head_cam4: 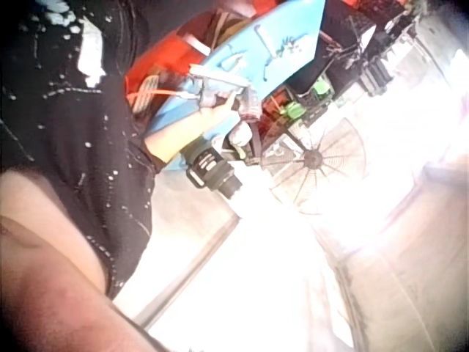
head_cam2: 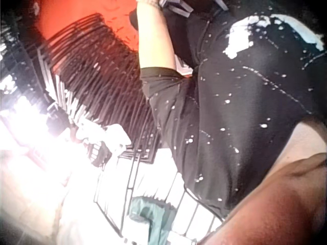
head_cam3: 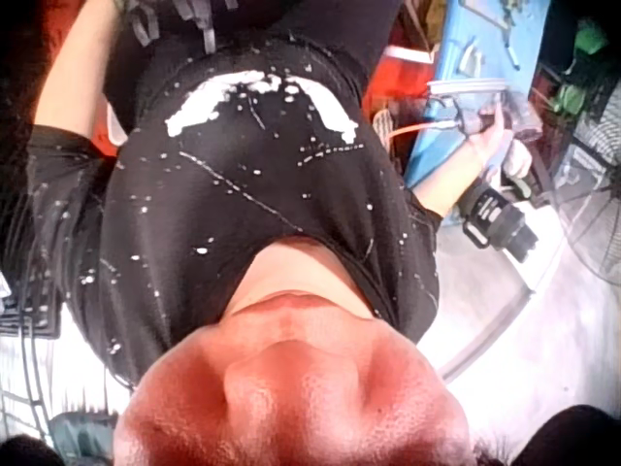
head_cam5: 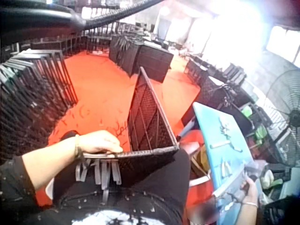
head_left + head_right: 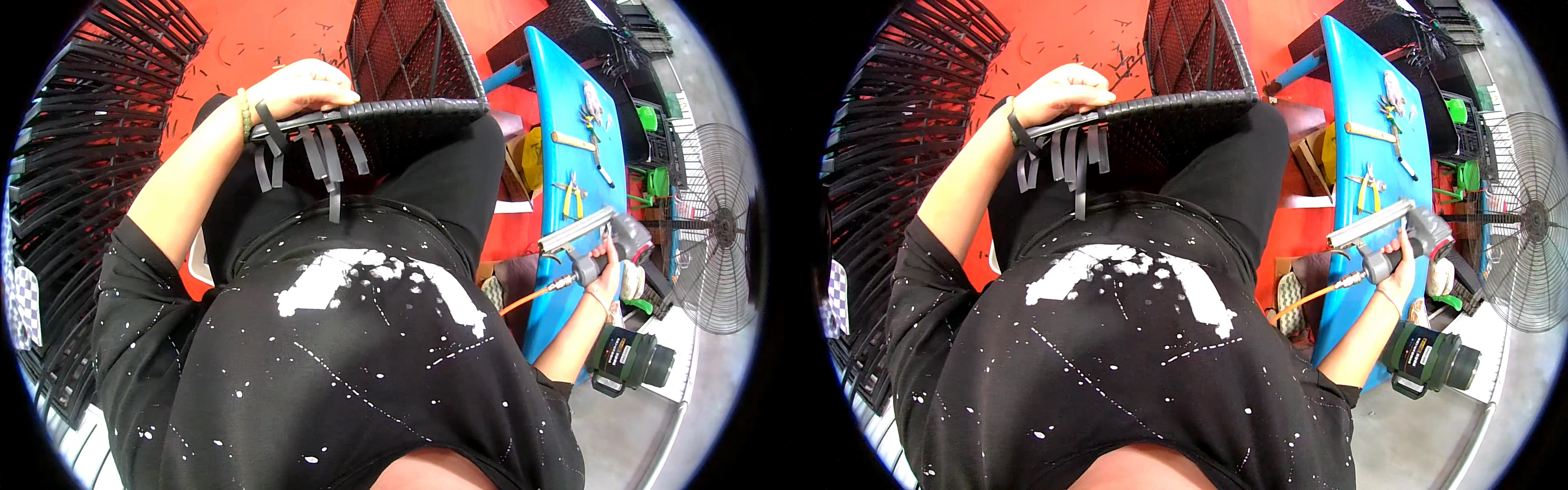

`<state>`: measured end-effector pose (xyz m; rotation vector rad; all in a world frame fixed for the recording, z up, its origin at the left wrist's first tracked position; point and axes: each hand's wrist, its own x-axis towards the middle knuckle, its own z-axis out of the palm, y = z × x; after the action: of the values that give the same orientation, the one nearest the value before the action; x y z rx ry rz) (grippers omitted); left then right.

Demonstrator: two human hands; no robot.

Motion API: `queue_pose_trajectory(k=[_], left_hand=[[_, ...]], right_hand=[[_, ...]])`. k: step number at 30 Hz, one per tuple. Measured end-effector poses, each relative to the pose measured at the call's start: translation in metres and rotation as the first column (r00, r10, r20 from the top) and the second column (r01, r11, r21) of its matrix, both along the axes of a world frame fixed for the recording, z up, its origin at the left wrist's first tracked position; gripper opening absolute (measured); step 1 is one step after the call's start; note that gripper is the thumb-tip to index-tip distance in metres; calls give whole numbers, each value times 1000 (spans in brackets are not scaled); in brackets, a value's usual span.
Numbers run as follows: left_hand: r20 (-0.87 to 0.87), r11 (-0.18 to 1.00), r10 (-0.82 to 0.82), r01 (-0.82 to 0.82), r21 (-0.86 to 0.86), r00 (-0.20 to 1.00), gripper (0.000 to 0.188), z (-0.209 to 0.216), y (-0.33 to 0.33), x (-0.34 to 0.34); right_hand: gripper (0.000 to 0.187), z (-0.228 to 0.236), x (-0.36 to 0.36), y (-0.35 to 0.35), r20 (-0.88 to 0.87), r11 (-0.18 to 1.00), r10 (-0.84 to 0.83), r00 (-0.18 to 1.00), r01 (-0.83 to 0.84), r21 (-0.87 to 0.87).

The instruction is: The person assembles a black wicker chair by weaving black plastic strips into the frame. They use a nail gun to secure the strips and pliers to trim excess material. The process is repeated along the chair's edge.

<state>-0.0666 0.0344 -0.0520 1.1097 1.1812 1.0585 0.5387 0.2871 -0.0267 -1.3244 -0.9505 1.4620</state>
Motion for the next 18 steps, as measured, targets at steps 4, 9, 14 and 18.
queue_pose_trajectory(k=[4,9,14,18], left_hand=[[-35,1000,-4,4,-19,999,22,-1,5,-10],[-8,1000,17,-16,19,1000,22,0,3,-10],[-19,997,72,-72,4,997,27,5,2,-6],[3,998,69,-69,-5,998,26,-2,2,-10]], right_hand=[[46,53,-101,-54,81,936,218,972,-232,263],[43,56,-215,-148,645,636,161,747,-578,511],[72,12,-283,-174,796,-101,51,604,-789,605],[81,-11,-293,-176,883,-128,126,452,-875,466]])
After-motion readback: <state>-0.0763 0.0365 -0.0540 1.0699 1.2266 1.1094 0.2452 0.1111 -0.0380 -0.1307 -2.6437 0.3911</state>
